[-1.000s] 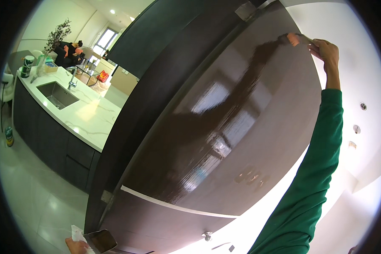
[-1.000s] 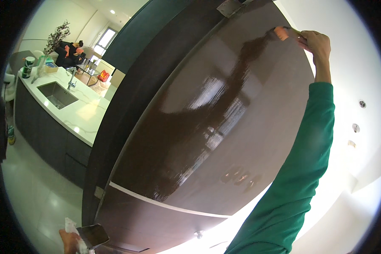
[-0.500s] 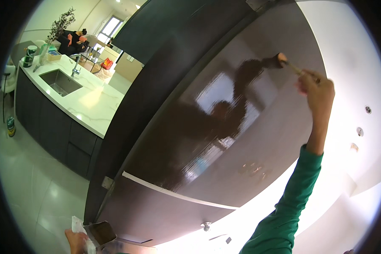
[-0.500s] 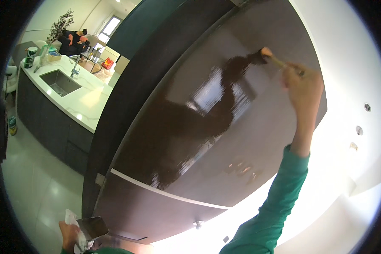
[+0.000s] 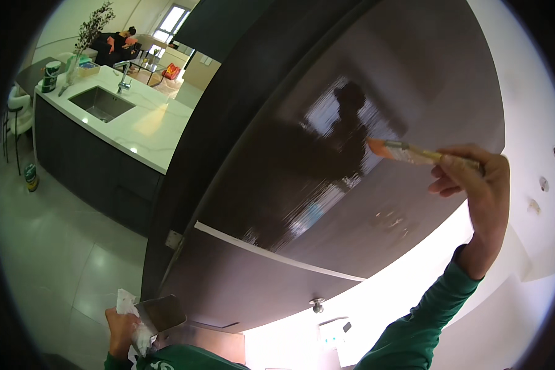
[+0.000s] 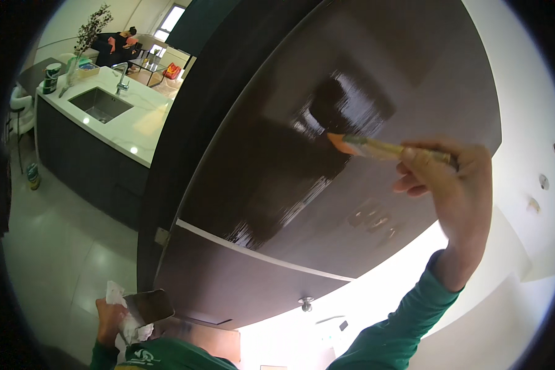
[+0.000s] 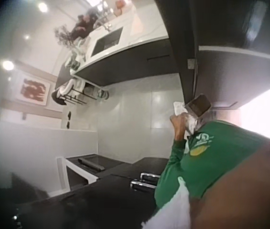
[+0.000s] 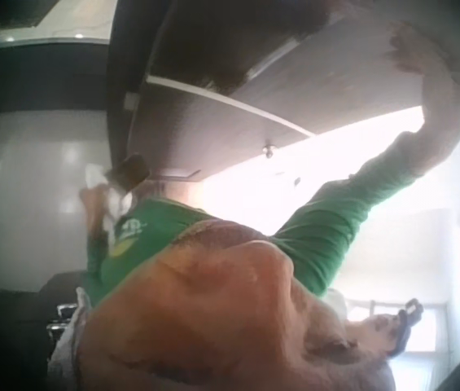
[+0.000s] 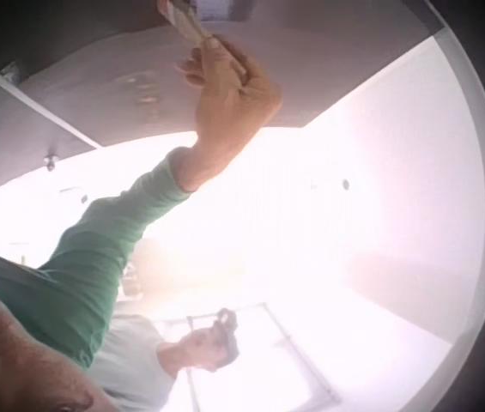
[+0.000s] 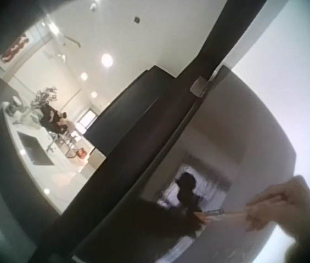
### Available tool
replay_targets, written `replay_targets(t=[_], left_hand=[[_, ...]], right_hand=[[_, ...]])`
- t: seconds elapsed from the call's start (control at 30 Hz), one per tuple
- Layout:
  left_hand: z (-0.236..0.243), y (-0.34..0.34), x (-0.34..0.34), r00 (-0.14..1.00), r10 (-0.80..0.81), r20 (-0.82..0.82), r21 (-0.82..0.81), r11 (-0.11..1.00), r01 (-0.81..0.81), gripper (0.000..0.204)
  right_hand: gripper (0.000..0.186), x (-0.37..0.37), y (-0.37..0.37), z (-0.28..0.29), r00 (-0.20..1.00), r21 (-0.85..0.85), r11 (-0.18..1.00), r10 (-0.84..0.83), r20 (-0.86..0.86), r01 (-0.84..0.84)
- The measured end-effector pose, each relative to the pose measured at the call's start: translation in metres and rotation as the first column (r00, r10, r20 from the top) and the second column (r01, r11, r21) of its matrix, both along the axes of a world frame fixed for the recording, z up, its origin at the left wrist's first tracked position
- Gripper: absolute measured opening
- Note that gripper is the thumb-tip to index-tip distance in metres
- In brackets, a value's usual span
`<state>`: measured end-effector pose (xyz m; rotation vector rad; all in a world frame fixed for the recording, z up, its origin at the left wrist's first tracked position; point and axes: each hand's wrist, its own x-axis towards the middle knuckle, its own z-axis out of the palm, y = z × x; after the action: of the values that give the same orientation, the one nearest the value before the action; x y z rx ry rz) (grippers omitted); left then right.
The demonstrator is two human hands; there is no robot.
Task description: The person opens a paint can and uses a brush to apply dark paint to a door. They repeatedly dip the brush into a small metal container and wipe it with a cloth before applying the paint in smooth strokes. The person also wipes the door handle and edges with the cloth.
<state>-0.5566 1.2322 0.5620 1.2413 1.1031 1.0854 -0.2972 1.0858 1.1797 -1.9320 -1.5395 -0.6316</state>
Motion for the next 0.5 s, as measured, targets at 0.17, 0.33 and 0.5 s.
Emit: replay_targets(t=[0.17, 0.33, 0.5], left_hand=[[0.034, -0.005, -0.004, 0.986, 0.050, 0.159, -0.203, 0.979, -0.017, 0.008], [0.024, -0.006, -0.004, 0.993, 0.055, 0.109, -0.265, 0.964, -0.024, 0.010], [0.024, -0.007, -0.006, 0.985, 0.065, 0.160, -0.260, 0.965, -0.022, 0.011]], right_hand=[[0.028, 0.016, 0.040, 0.016, 0.997, -0.166, 0.986, -0.014, -0.074, 0.002], [0.027, 0.020, 0.045, 0.087, 0.990, 0.104, 0.992, -0.088, 0.107, 0.077], [0.032, 0.030, 0.051, 0.170, 0.970, 0.252, 0.966, -0.116, 0.215, 0.059]])
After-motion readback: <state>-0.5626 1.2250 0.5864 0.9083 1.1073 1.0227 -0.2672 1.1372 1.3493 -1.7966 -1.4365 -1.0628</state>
